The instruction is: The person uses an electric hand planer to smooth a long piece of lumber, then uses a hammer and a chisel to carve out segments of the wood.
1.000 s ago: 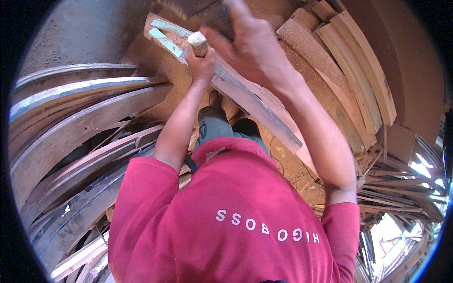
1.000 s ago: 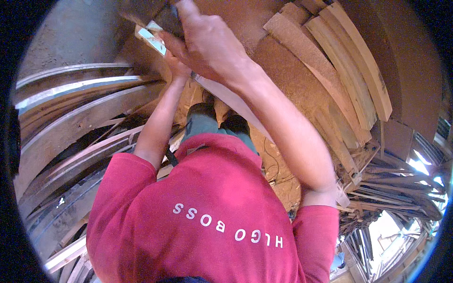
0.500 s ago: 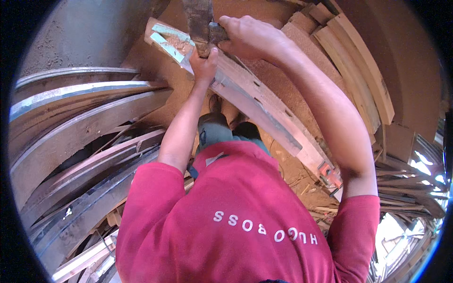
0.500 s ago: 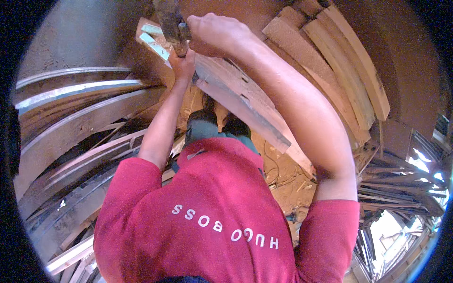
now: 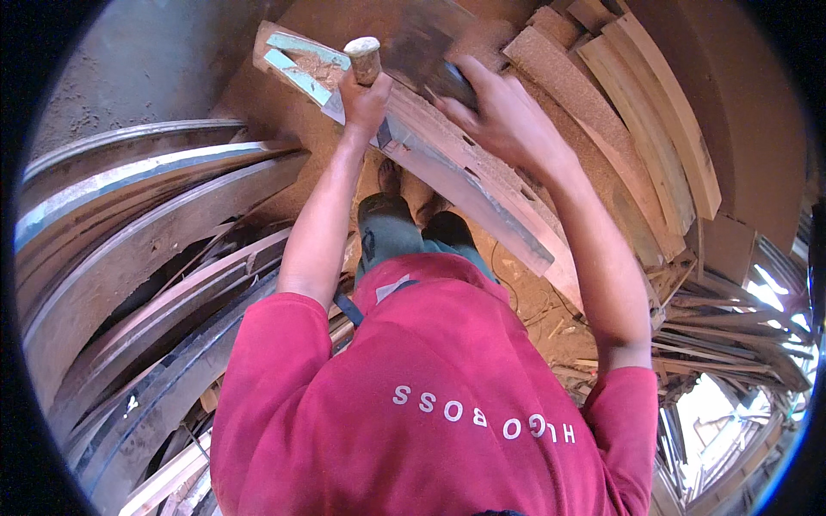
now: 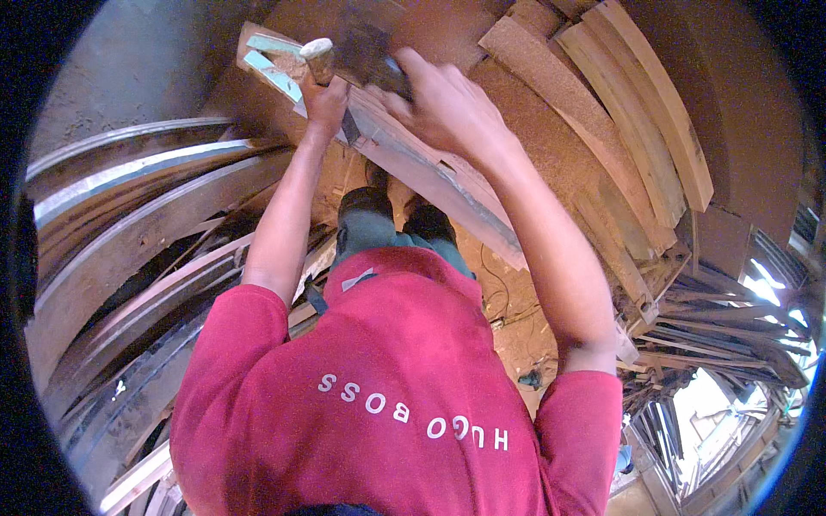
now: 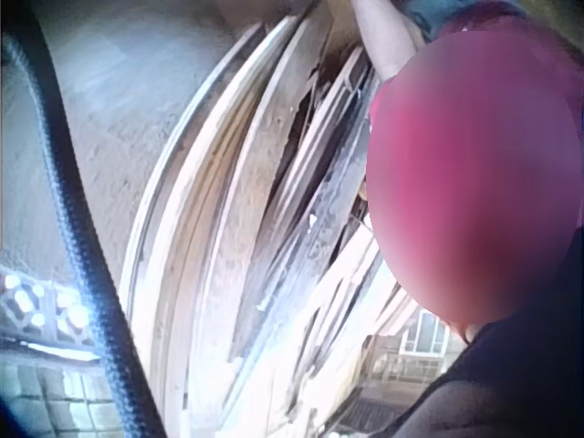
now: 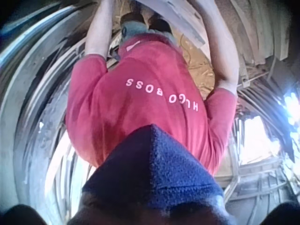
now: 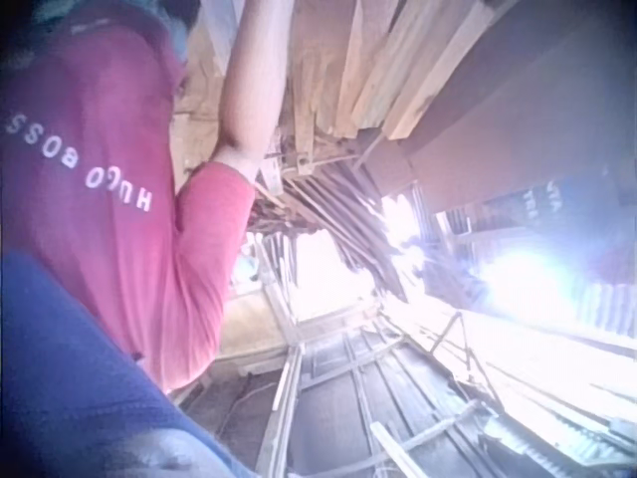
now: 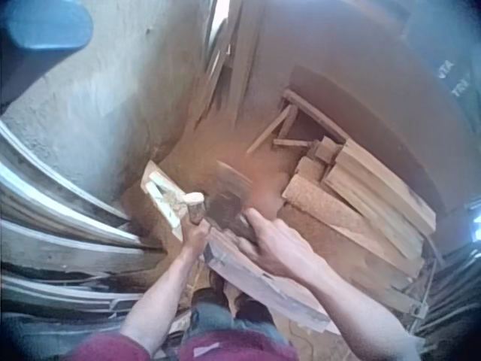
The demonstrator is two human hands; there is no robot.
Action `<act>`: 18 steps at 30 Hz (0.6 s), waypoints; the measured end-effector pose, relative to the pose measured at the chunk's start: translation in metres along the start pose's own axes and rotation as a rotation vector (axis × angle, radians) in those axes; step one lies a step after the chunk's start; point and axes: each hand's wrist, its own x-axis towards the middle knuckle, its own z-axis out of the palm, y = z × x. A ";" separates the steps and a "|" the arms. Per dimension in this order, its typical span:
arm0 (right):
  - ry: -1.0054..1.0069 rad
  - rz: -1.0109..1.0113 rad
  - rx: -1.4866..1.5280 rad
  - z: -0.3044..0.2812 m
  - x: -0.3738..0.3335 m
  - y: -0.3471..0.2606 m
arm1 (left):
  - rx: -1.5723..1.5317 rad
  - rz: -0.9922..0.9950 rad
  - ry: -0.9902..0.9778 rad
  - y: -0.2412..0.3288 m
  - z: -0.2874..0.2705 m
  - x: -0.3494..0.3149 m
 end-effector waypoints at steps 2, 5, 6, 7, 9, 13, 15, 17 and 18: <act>-0.016 0.127 0.097 0.011 -0.030 0.020 | -0.015 -0.055 -0.072 -0.007 0.003 0.010; -0.067 0.290 0.222 0.045 -0.070 0.055 | -0.276 -0.258 -0.151 -0.027 -0.007 0.023; -0.068 0.300 0.226 0.056 -0.085 0.060 | -0.304 -0.309 -0.149 -0.014 -0.004 0.022; -0.061 0.390 0.323 0.064 -0.099 0.061 | -0.302 -0.311 -0.152 -0.009 -0.005 0.028; -0.051 0.492 0.425 0.095 -0.127 0.083 | -0.379 -0.444 -0.193 -0.009 -0.011 0.038; 0.048 0.401 0.340 0.140 -0.165 0.111 | -0.702 -0.657 -0.451 -0.037 -0.025 0.063; -0.059 0.577 0.431 0.145 -0.181 0.109 | -0.711 -0.698 -0.486 -0.032 -0.026 0.068; -0.092 0.670 0.402 0.152 -0.199 0.109 | -0.767 -0.771 -0.633 -0.009 -0.033 0.066; -0.110 0.654 0.342 0.155 -0.206 0.112 | -0.623 -0.770 -0.693 -0.005 -0.043 0.067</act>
